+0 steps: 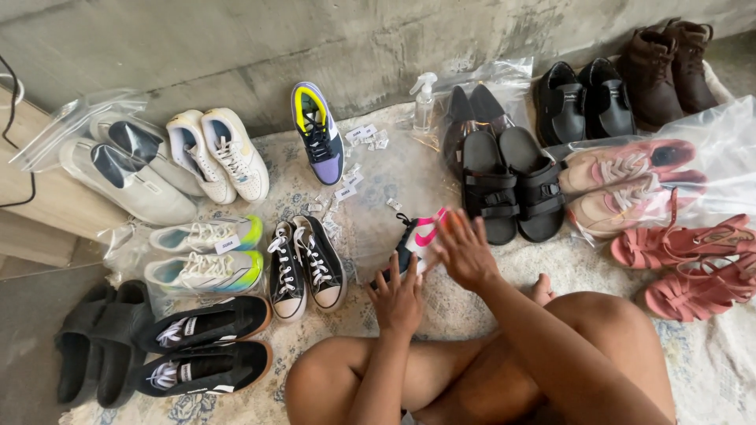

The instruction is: The person sits on a rug surrounded by various shoes and cleans a pink and black sneaker using a spray bottle and a white cloth. They wipe the shoe's exterior and interior, then place it next to a purple and yellow sneaker.

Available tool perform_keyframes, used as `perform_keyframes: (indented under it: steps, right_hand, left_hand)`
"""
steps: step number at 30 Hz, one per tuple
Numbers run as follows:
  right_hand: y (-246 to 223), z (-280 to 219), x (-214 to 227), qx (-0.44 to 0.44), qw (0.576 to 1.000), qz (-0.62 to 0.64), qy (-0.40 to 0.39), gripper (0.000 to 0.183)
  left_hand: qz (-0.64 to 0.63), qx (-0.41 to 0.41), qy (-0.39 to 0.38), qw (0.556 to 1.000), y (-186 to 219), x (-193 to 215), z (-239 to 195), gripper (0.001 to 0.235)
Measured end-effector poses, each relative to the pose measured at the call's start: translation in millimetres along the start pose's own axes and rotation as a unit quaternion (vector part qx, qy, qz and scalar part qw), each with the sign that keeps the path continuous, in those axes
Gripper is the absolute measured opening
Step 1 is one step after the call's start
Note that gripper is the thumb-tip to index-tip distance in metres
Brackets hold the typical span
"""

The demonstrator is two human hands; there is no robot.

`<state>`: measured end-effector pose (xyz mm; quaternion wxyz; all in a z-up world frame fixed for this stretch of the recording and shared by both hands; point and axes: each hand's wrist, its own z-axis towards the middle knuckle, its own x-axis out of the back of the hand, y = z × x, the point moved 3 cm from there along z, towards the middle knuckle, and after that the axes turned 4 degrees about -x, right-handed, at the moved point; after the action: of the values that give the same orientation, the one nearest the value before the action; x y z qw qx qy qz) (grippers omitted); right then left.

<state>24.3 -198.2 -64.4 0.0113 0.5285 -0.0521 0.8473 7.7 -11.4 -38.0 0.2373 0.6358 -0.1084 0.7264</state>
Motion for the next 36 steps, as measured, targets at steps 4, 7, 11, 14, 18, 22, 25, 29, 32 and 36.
perform_keyframes:
  steps: [4,7,11,14,18,22,25,29,32,36]
  right_hand:
    - [-25.2,6.9,17.4,0.139,0.987,0.056,-0.054,0.054]
    - [9.8,18.3,11.2,-0.05,0.985,0.057,-0.154,0.053]
    - [17.5,11.7,7.9,-0.149,0.972,0.075,-0.163,0.067]
    - [-14.0,15.2,35.6,-0.083,0.988,0.045,-0.119,0.065]
    - [-8.3,19.3,35.9,-0.211,0.946,0.135,-0.206,0.058]
    - [33.1,-1.4,-30.2,-0.308,0.916,0.141,-0.215,0.046]
    - [38.7,-4.7,-39.4,-0.32,0.901,0.138,-0.259,0.045]
    - [1.5,6.3,34.7,-0.328,0.9,0.185,-0.22,0.041]
    - [9.5,1.8,26.5,-0.309,0.913,0.17,-0.205,0.035]
    - [53.7,-43.9,-81.1,-0.045,0.996,0.004,-0.082,0.029]
  left_hand:
    - [-0.023,0.007,-0.114,0.993,2.2,8.2,-7.8,0.047]
    - [-0.031,-0.007,-0.174,0.984,3.3,16.9,-10.2,0.055]
    - [-0.037,-0.016,-0.207,0.977,7.2,11.8,-22.2,0.07]
    - [-0.038,-0.016,-0.228,0.973,10.5,17.7,-22.8,0.08]
    - [-0.044,0.001,-0.215,0.976,4.5,10.2,-23.2,0.089]
    - [-0.036,0.06,-0.135,0.988,-3.6,2.4,-26.2,0.081]
    - [-0.055,0.146,-0.123,0.98,-7.4,-12.6,-25.5,0.082]
    - [-0.023,0.056,-0.042,0.997,21.0,21.4,-6.9,0.07]
    - [-0.055,-0.075,0.012,0.996,58.0,22.3,22.1,0.058]
    - [-0.034,-0.077,0.086,0.993,70.3,-14.1,23.0,0.066]
